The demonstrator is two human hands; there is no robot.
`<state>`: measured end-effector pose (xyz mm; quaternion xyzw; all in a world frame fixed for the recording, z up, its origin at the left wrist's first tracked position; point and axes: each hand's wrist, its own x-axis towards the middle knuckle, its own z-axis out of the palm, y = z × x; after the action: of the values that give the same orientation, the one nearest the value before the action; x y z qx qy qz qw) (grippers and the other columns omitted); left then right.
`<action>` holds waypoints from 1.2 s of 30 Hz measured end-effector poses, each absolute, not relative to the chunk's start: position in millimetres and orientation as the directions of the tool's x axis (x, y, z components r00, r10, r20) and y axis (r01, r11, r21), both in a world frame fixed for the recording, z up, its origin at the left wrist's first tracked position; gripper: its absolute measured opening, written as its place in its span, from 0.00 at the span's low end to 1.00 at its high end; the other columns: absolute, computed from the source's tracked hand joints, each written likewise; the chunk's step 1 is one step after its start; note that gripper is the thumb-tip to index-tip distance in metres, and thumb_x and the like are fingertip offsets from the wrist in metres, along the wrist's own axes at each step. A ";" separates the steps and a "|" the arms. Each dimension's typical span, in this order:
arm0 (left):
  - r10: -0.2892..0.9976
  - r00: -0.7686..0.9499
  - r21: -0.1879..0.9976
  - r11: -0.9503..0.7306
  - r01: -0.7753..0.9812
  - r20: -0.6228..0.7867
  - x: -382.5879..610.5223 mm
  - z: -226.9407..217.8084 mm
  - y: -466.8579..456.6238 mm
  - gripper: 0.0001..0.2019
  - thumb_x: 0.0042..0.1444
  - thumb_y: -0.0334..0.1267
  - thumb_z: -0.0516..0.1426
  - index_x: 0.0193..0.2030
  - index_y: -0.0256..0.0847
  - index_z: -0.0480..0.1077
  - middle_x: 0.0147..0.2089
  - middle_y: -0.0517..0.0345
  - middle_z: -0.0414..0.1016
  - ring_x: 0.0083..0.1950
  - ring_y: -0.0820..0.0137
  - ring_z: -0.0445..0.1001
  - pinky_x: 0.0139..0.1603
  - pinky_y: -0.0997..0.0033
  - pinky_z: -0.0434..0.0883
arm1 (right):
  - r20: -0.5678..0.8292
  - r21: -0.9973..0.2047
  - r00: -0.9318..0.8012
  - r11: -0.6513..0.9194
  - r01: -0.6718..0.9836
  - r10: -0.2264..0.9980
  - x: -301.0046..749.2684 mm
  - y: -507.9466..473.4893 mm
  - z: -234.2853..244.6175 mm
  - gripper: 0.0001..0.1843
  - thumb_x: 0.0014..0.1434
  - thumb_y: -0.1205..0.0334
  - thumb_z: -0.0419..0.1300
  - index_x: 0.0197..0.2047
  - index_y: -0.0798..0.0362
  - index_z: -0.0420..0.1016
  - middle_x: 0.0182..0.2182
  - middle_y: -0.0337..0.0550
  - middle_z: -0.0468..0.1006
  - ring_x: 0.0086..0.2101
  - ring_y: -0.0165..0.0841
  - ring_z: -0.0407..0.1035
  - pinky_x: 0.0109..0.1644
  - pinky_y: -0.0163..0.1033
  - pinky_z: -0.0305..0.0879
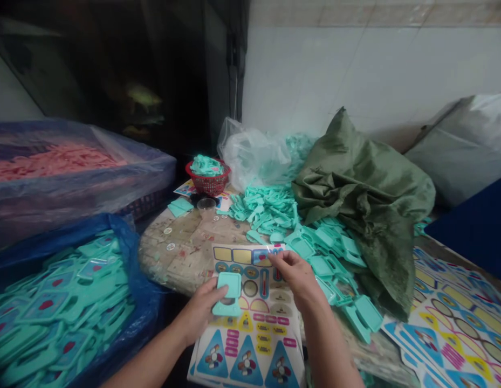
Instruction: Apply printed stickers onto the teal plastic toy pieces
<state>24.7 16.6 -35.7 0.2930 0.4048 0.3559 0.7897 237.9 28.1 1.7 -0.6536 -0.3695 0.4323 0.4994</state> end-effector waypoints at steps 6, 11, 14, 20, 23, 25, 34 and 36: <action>0.799 0.421 0.748 0.576 -0.330 -0.429 23.6 -38.5 17.6 0.18 0.45 0.41 0.62 0.43 0.39 0.69 0.37 0.55 0.71 0.37 0.68 0.71 0.34 0.67 0.72 | -0.213 -0.976 0.301 -0.188 -0.109 0.930 240.2 28.1 11.1 0.22 0.42 0.47 0.67 0.20 0.52 0.61 0.13 0.29 0.56 0.18 0.23 0.50 0.23 0.32 0.47; 0.796 0.420 0.743 0.582 -0.331 -0.436 22.4 -37.3 16.8 0.18 0.45 0.42 0.63 0.43 0.40 0.69 0.39 0.54 0.72 0.38 0.67 0.71 0.34 0.67 0.72 | -0.184 -0.970 0.324 -0.119 -0.210 0.928 249.1 22.8 24.7 0.21 0.43 0.48 0.66 0.22 0.51 0.60 0.16 0.29 0.55 0.18 0.23 0.47 0.22 0.33 0.46; 0.799 0.424 0.741 0.578 -0.342 -0.427 22.1 -35.8 15.9 0.16 0.47 0.40 0.62 0.42 0.39 0.70 0.39 0.54 0.73 0.39 0.67 0.71 0.35 0.65 0.73 | -0.181 -0.969 0.332 -0.110 -0.219 0.926 247.4 11.1 28.8 0.19 0.45 0.49 0.66 0.23 0.51 0.61 0.17 0.29 0.55 0.18 0.23 0.46 0.21 0.33 0.44; 0.817 0.442 0.700 0.557 -0.446 -0.369 22.0 -20.7 9.4 0.16 0.51 0.42 0.60 0.46 0.38 0.69 0.42 0.50 0.76 0.41 0.64 0.75 0.42 0.61 0.73 | -0.273 -0.949 0.222 -0.224 -0.223 0.936 216.4 -25.5 20.7 0.18 0.47 0.50 0.66 0.26 0.51 0.63 0.18 0.29 0.56 0.20 0.23 0.49 0.24 0.30 0.48; 0.809 0.486 0.642 0.570 -0.513 -0.330 21.1 -4.8 2.5 0.17 0.55 0.43 0.57 0.48 0.35 0.69 0.46 0.45 0.76 0.45 0.60 0.75 0.46 0.60 0.72 | -0.248 -0.965 0.201 -0.224 -0.135 0.948 200.4 -40.6 19.8 0.18 0.48 0.50 0.66 0.26 0.52 0.63 0.20 0.30 0.59 0.23 0.24 0.53 0.27 0.30 0.51; 0.795 0.530 0.605 0.584 -0.541 -0.294 20.6 4.4 -2.6 0.19 0.58 0.45 0.54 0.50 0.33 0.68 0.47 0.43 0.76 0.47 0.58 0.75 0.47 0.58 0.72 | -0.233 -0.971 0.193 -0.216 -0.102 0.953 192.6 -47.2 21.0 0.18 0.48 0.49 0.66 0.26 0.52 0.63 0.23 0.32 0.63 0.25 0.25 0.57 0.29 0.31 0.54; 0.800 0.571 0.553 0.565 -0.612 -0.185 21.9 20.6 -20.4 0.25 0.61 0.51 0.45 0.51 0.31 0.69 0.49 0.41 0.75 0.53 0.57 0.72 0.57 0.58 0.64 | -0.142 -0.979 0.252 -0.173 0.105 0.957 179.4 -58.3 18.6 0.18 0.47 0.46 0.64 0.28 0.50 0.66 0.21 0.33 0.63 0.23 0.27 0.55 0.25 0.32 0.51; 0.807 0.574 0.553 0.545 -0.631 -0.140 21.6 22.8 -22.8 0.25 0.61 0.50 0.45 0.51 0.31 0.69 0.50 0.41 0.75 0.54 0.57 0.71 0.58 0.58 0.64 | -0.143 -0.975 0.253 -0.180 0.127 0.957 179.3 -58.8 16.8 0.18 0.47 0.46 0.64 0.28 0.50 0.65 0.21 0.32 0.63 0.23 0.27 0.55 0.25 0.31 0.51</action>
<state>21.6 -22.8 22.8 0.2279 0.1931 0.4190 0.8574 179.3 -58.8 16.8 -0.6325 -0.4284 0.4358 0.4760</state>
